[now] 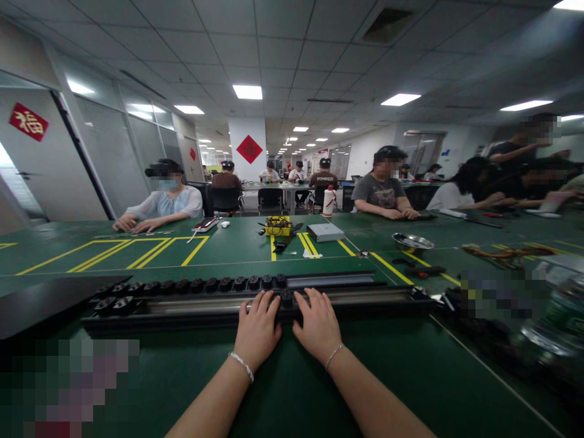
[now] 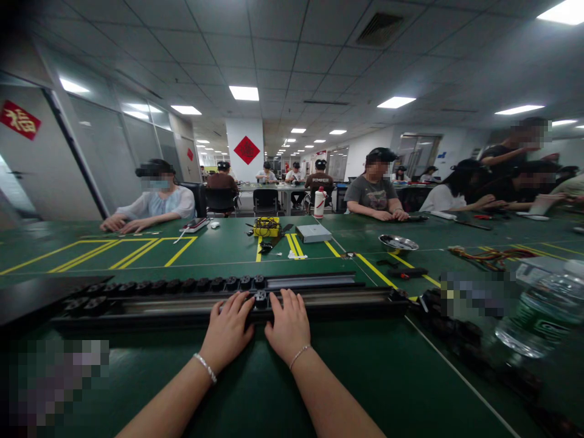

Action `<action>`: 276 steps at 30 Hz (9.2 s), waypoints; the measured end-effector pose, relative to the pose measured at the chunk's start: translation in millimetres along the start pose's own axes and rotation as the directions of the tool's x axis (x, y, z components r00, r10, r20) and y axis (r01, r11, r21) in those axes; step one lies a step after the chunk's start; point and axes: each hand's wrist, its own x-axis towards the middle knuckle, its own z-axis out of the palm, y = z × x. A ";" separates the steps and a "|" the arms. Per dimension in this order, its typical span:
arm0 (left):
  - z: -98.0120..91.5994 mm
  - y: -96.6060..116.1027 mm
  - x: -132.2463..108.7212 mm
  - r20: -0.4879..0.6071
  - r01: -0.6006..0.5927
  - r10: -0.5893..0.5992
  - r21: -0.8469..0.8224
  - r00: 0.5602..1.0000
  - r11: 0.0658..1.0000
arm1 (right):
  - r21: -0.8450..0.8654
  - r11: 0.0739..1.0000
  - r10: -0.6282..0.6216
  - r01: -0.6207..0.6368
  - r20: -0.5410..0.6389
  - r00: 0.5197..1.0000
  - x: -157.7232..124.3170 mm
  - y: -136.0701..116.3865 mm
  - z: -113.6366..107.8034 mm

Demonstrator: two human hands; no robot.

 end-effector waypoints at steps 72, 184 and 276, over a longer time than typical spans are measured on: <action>-5.6 1.7 2.9 0.056 -0.073 0.076 -0.048 0.996 0.996 | -0.023 1.000 0.008 -0.008 -0.004 1.000 -0.8 -3.9 -1.0; 0.8 24.0 7.0 0.050 -0.008 0.009 -0.036 0.999 0.999 | 0.003 1.000 -0.021 0.021 -0.036 0.999 2.4 5.7 -0.8; -2.2 24.5 7.8 0.076 -0.020 0.031 -0.142 0.997 0.990 | -0.042 0.996 -0.077 0.075 -0.062 0.995 0.8 16.3 -1.7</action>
